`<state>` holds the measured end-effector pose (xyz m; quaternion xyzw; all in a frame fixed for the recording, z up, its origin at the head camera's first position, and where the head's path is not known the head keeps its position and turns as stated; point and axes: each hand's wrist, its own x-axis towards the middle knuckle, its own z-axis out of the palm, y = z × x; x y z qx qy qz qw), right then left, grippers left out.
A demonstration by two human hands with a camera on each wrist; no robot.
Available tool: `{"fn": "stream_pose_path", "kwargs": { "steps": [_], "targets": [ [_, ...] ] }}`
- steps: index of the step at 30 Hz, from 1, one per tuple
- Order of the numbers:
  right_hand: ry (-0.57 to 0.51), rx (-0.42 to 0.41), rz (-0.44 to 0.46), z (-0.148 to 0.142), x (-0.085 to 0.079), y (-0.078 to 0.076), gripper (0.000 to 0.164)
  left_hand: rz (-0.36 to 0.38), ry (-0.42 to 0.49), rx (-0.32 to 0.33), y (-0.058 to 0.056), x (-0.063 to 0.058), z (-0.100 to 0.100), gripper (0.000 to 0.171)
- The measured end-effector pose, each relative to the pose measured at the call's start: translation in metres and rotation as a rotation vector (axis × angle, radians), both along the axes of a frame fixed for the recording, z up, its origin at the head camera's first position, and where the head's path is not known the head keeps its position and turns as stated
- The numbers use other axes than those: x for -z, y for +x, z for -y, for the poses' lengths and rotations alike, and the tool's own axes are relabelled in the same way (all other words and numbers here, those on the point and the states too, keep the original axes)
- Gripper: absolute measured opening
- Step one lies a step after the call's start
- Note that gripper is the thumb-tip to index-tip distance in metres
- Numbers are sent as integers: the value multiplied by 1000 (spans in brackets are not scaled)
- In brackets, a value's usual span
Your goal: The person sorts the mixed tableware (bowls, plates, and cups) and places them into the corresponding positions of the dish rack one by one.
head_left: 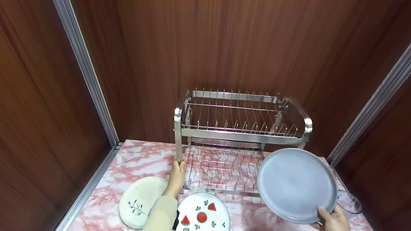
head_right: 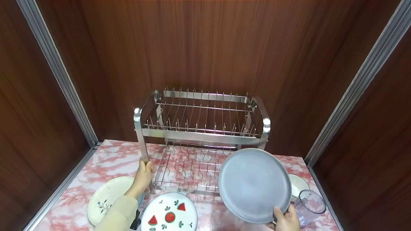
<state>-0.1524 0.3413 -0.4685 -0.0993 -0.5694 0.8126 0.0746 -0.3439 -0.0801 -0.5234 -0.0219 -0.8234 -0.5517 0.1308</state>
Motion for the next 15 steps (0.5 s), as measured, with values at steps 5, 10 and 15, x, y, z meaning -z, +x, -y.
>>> {"fn": "stream_pose_path", "kwargs": {
  "steps": [5, 10, 15],
  "targets": [
    [-46, -29, -132, 3, -6, -2, 20, 8, 4, -4, 1, 1, 0, 30],
    [-69, 16, -157, 6, -14, -6, 20, 14, 11, -3, 0, 1, 0, 29],
    [-35, 46, -160, 9, -29, -9, 18, 43, 32, 14, 1, -1, 0, 37]
  ]
}}
